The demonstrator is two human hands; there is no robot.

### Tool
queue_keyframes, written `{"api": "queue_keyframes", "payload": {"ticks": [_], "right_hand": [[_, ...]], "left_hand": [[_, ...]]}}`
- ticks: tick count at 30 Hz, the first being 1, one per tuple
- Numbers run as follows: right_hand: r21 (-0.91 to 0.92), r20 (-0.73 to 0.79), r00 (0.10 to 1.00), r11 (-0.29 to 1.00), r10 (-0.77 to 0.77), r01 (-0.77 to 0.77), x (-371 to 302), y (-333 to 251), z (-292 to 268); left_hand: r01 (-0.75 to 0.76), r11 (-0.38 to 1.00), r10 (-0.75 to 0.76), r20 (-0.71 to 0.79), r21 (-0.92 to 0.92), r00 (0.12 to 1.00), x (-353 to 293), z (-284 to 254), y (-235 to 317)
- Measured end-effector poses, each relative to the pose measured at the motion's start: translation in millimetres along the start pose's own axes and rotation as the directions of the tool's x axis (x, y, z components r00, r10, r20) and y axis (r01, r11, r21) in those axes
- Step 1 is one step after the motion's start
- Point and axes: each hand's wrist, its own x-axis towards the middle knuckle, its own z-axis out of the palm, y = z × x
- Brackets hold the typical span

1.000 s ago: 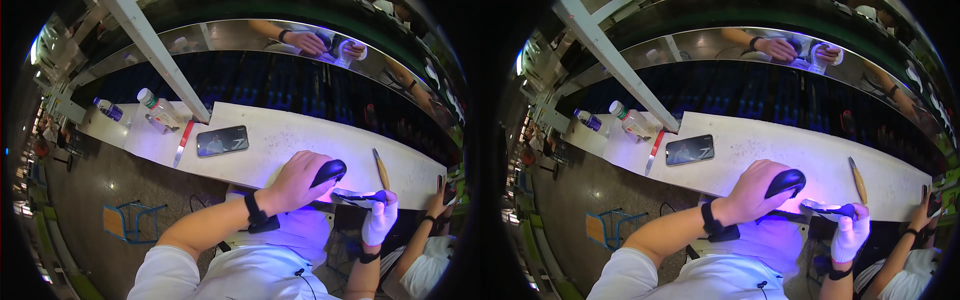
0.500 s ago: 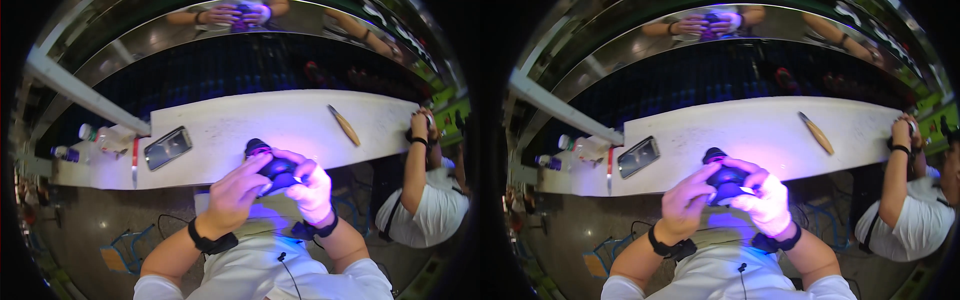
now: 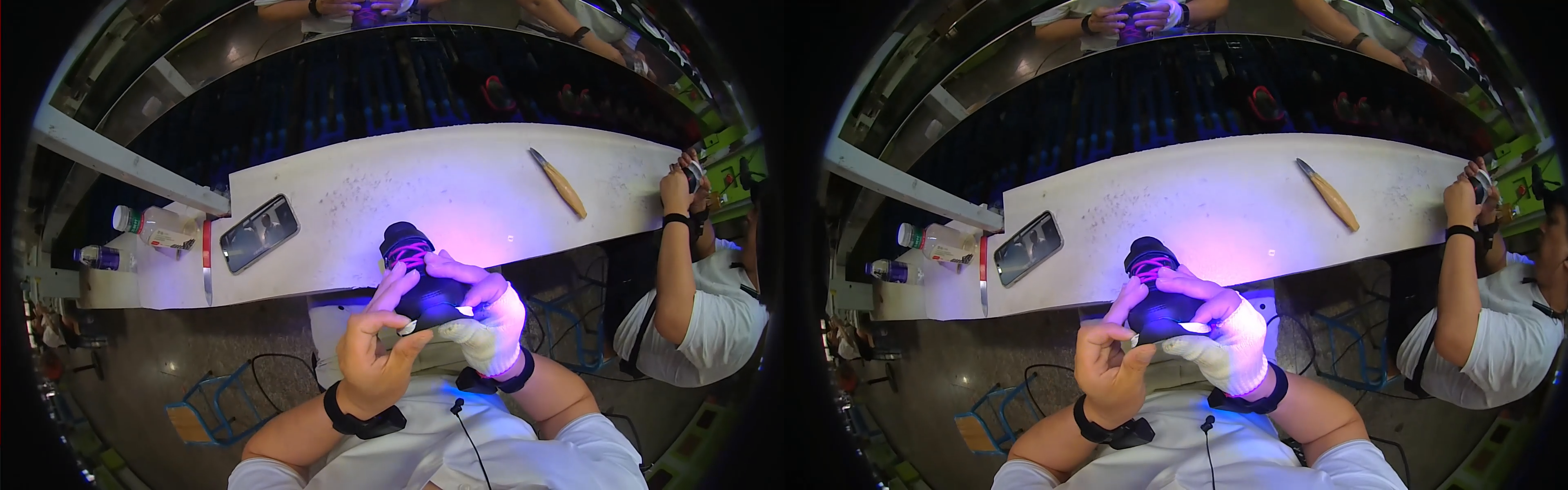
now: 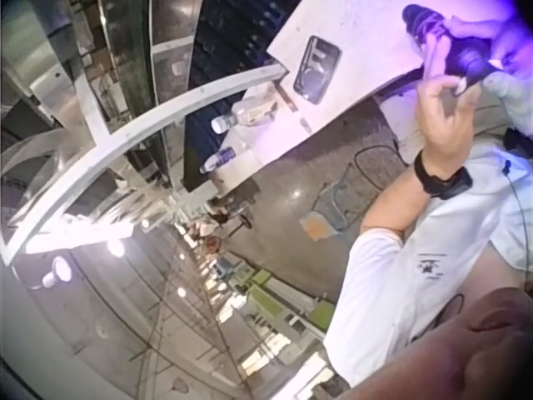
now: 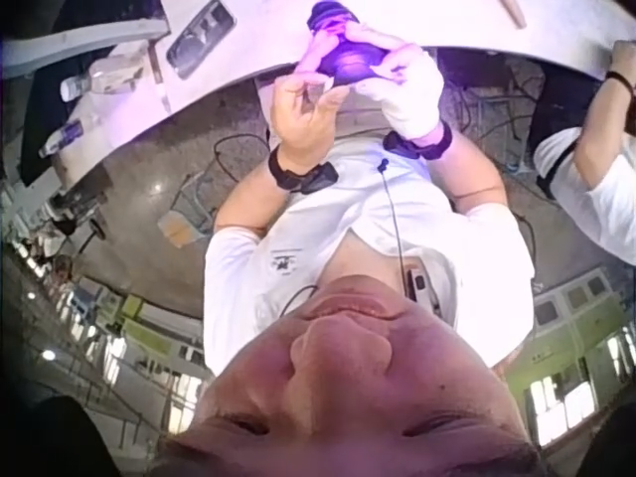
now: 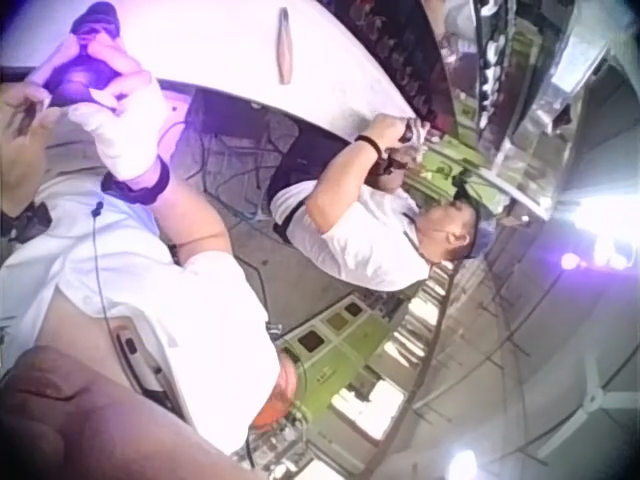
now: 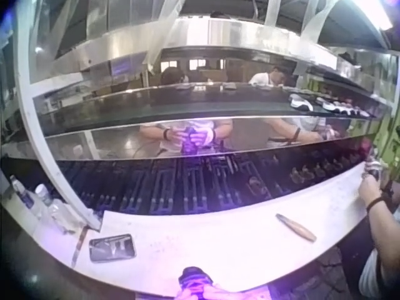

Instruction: The recorder is inspecting and cleaning shoe soles and heels under specialized lighting on a factory production line.

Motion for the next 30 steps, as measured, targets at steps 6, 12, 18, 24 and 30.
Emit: {"api": "queue_keyframes", "payload": {"ticks": [6, 12, 18, 24, 30], "right_hand": [[-0.086, 0.031, 0.999, 0.996, -0.013, 0.016, -1.3, -0.6, -1.0], [-0.194, 0.176, 0.984, 0.979, -0.030, 0.065, 9.8, -5.6, 2.1], [-0.321, 0.213, 0.976, 0.947, 0.044, 0.027, 19.7, -6.1, 1.4], [-0.686, 0.307, 0.952, 0.697, 0.017, 0.209, 25.8, 18.6, 2.6], [-0.648, 0.509, 0.859, 0.636, -0.048, 0.419, 24.0, 34.2, 4.5]], "left_hand": [[0.012, 0.998, -0.012, 0.006, -0.062, 1.000, 10.4, -10.8, 11.4], [-0.024, 0.958, -0.074, 0.328, 0.287, 0.942, 38.0, -45.0, 22.9], [-0.049, 0.973, -0.003, 0.227, 0.224, 0.974, 32.3, -46.3, 16.1], [0.076, 0.997, -0.075, 0.079, -0.008, 0.994, 23.2, -64.9, 21.7], [0.110, 0.950, -0.192, 0.271, 0.292, 0.943, 31.1, -97.2, 26.3]]}}
